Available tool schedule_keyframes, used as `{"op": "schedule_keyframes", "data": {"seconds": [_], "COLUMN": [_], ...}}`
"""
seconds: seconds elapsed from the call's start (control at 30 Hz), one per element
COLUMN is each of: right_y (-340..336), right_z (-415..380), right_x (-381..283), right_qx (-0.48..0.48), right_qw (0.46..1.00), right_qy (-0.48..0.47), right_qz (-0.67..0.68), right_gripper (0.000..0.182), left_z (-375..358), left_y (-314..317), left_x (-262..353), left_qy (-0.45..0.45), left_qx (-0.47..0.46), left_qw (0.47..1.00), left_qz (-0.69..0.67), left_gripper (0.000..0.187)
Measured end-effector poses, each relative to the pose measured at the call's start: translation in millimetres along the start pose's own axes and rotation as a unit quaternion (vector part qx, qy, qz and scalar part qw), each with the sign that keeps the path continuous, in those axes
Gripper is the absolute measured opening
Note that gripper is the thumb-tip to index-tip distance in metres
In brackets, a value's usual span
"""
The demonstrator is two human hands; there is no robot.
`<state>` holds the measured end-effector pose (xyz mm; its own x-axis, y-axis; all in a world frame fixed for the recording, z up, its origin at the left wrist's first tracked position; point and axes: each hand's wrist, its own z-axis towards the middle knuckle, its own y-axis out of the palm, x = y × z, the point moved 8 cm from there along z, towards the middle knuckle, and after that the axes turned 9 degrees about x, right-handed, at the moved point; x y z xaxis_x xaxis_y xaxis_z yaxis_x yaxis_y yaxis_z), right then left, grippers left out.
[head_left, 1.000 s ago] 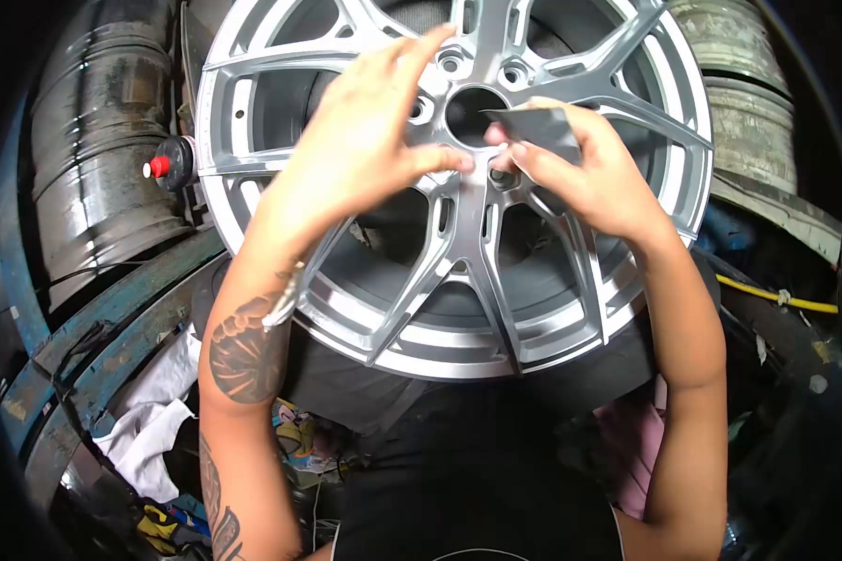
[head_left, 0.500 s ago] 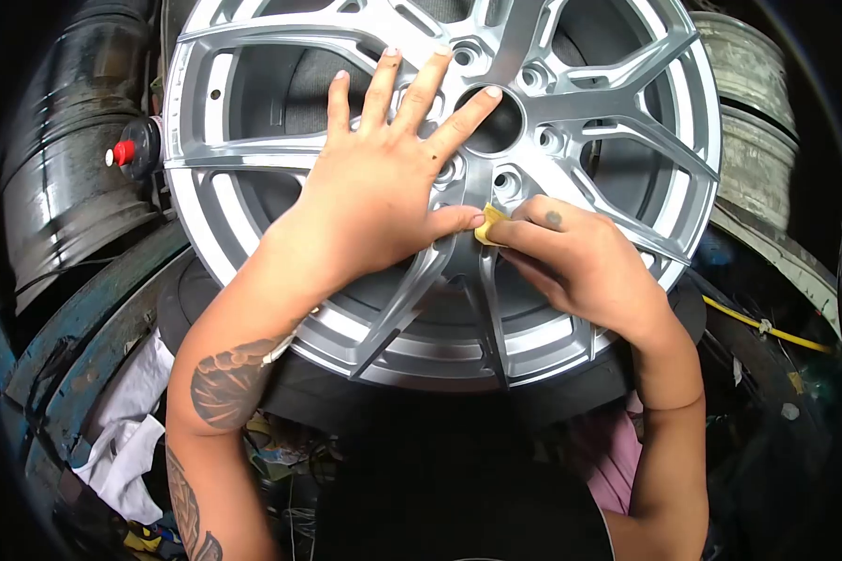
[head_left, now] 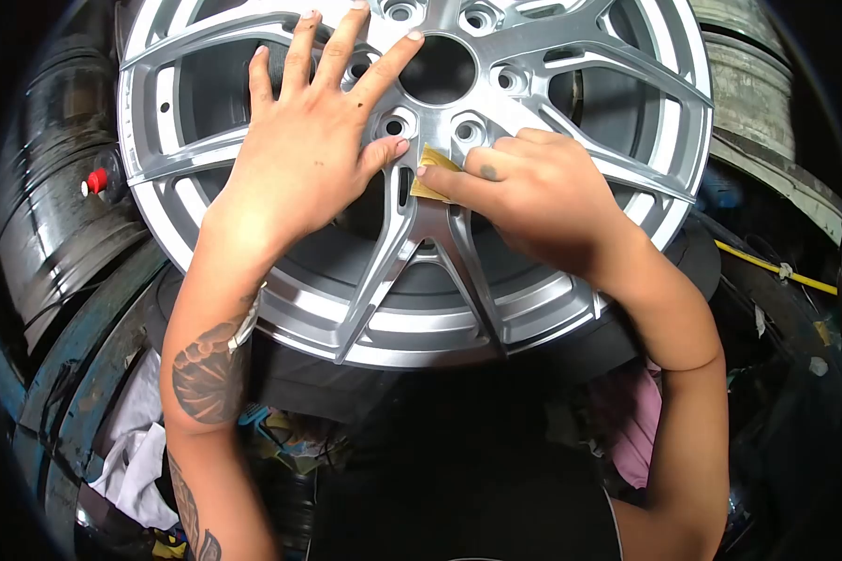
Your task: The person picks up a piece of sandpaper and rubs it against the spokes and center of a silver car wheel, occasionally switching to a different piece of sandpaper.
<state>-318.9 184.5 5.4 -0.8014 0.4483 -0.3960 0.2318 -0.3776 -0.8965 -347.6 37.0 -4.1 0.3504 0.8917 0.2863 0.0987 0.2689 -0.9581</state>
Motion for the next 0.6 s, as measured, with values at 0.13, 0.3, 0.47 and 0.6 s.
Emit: {"op": "schedule_keyframes", "data": {"seconds": [0.13, 0.3, 0.47, 0.6], "right_y": [4, 1, 4, -3], "right_z": [7, 10, 13, 11], "right_x": [-4, -6, -5, -3], "right_qx": [0.0, -0.008, -0.001, -0.034], "right_qw": [0.999, 0.999, 1.0, 0.999], "right_qy": [-0.022, -0.019, -0.009, -0.008], "right_qz": [-0.028, -0.042, -0.022, -0.027], "right_gripper": [0.023, 0.035, 0.047, 0.045], "left_z": [0, -3, -4, -7], "left_y": [0, 0, 7, 11], "left_x": [1, -4, -7, -8], "left_qy": [0.048, 0.046, 0.055, 0.043], "left_qx": [0.004, 0.063, 0.086, 0.085], "left_qw": [0.997, 0.997, 0.994, 0.995], "left_qz": [0.057, 0.02, 0.024, 0.014], "left_gripper": [0.081, 0.075, 0.069, 0.067]}}
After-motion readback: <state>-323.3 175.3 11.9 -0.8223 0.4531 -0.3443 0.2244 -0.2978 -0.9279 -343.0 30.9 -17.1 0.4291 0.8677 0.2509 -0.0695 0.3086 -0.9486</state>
